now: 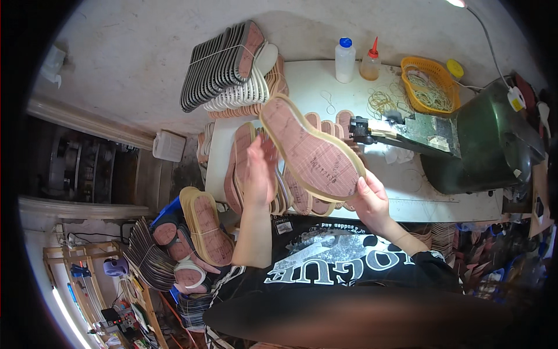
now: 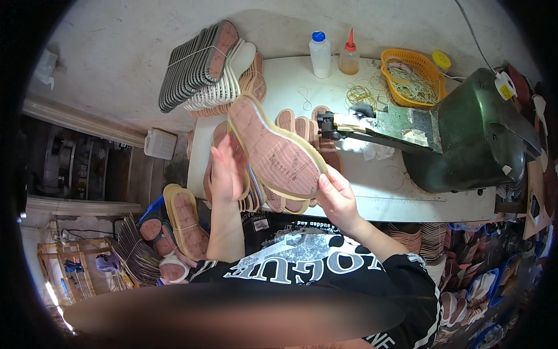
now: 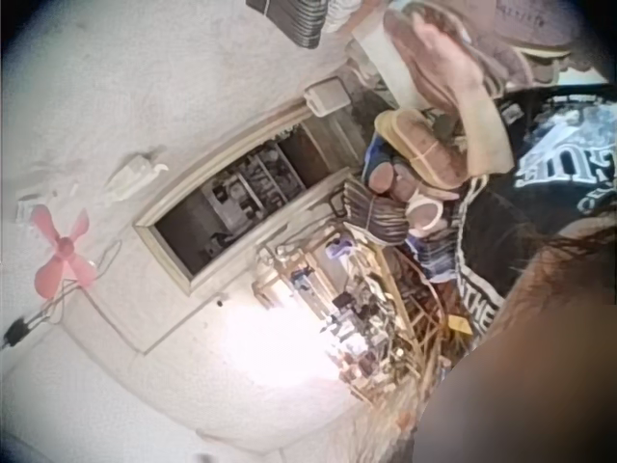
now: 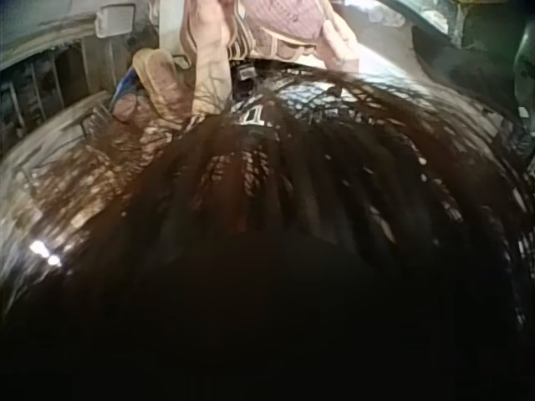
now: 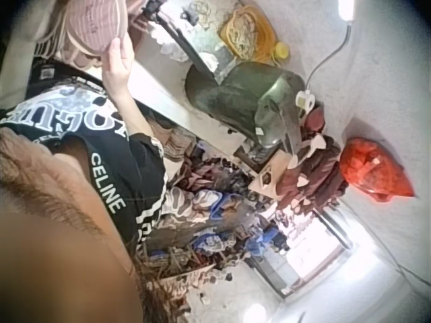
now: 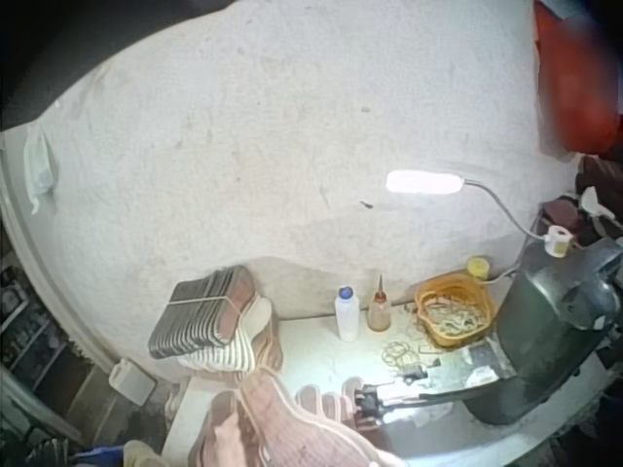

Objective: The recorder is stitching and assembling shoe soles using a specialized industrial machine.

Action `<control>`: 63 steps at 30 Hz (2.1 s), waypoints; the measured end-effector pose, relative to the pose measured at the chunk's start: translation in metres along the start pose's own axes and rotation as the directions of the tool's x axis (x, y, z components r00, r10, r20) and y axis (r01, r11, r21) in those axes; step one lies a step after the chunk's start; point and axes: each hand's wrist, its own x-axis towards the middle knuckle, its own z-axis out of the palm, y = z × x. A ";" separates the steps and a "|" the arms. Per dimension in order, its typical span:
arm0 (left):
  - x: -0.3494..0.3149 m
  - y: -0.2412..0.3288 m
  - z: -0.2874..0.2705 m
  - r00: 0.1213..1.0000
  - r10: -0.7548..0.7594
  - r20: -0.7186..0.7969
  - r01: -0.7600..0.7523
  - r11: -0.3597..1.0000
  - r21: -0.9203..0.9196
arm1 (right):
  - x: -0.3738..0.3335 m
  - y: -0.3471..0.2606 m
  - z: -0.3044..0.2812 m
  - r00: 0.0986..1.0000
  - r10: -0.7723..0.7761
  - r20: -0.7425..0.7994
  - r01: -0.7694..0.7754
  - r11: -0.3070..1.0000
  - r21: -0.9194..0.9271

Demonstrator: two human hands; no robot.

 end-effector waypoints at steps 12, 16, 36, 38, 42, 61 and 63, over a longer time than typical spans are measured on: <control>-0.021 0.019 0.124 0.921 -0.137 0.365 0.282 0.881 -0.381 | 0.027 -0.003 -0.041 0.936 0.187 0.296 -0.260 0.938 0.230; -0.025 0.010 0.135 0.917 -0.124 0.378 0.273 0.889 -0.369 | 0.035 -0.007 -0.054 0.919 0.301 0.255 -0.319 0.947 0.033; 0.011 0.008 0.136 0.947 -0.114 0.301 0.185 0.958 -0.219 | 0.027 -0.071 -0.047 0.869 0.410 0.275 -0.221 0.821 -0.527; 0.019 0.013 0.132 0.960 -0.116 0.255 0.200 0.921 -0.335 | 0.020 -0.069 -0.055 0.862 0.443 0.248 -0.224 0.771 -0.596; 0.050 0.015 0.156 0.939 -0.099 0.328 0.180 0.957 -0.227 | 0.002 -0.062 -0.049 0.949 0.310 0.055 -0.240 0.825 -0.512; 0.118 -0.019 0.194 0.950 -0.084 0.299 -0.055 0.901 0.430 | 0.004 -0.066 -0.026 0.979 0.166 -0.116 -0.181 0.975 -0.131; 0.121 -0.021 0.194 0.935 -0.150 0.323 0.034 0.940 0.339 | 0.004 -0.064 -0.021 0.953 0.251 -0.168 -0.268 0.959 -0.091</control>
